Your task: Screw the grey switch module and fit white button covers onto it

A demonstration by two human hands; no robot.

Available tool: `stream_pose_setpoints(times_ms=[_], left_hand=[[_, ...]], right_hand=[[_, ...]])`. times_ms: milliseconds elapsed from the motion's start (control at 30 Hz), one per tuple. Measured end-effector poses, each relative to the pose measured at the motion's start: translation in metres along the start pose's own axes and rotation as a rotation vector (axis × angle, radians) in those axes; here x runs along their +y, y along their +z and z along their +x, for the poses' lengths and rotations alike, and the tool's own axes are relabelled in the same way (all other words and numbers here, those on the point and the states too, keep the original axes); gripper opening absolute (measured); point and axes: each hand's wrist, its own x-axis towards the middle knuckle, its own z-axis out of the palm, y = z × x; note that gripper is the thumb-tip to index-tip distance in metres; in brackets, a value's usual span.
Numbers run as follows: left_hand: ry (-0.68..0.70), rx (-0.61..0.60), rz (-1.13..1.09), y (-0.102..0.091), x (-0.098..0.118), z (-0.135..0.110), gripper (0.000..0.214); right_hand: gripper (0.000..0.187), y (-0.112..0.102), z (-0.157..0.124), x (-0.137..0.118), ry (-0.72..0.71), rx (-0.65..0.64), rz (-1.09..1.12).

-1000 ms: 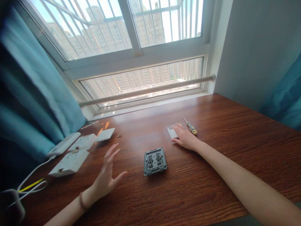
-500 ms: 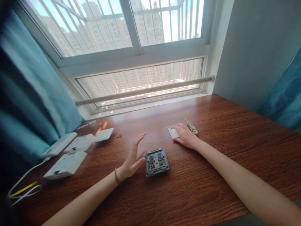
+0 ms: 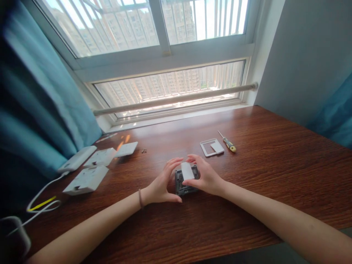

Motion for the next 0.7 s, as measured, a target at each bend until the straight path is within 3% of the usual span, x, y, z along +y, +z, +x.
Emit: stream_pose_setpoints(times_ms=[367, 700], left_hand=[[-0.029, -0.114, 0.015, 0.001, 0.01, -0.003, 0.091], [-0.015, -0.116, 0.001, 0.003, 0.005, -0.006, 0.087]], right_hand=[[0.067, 0.016, -0.005, -0.013, -0.043, -0.051, -0.145], [0.066, 0.016, -0.004, -0.014, -0.034, -0.11, -0.185]])
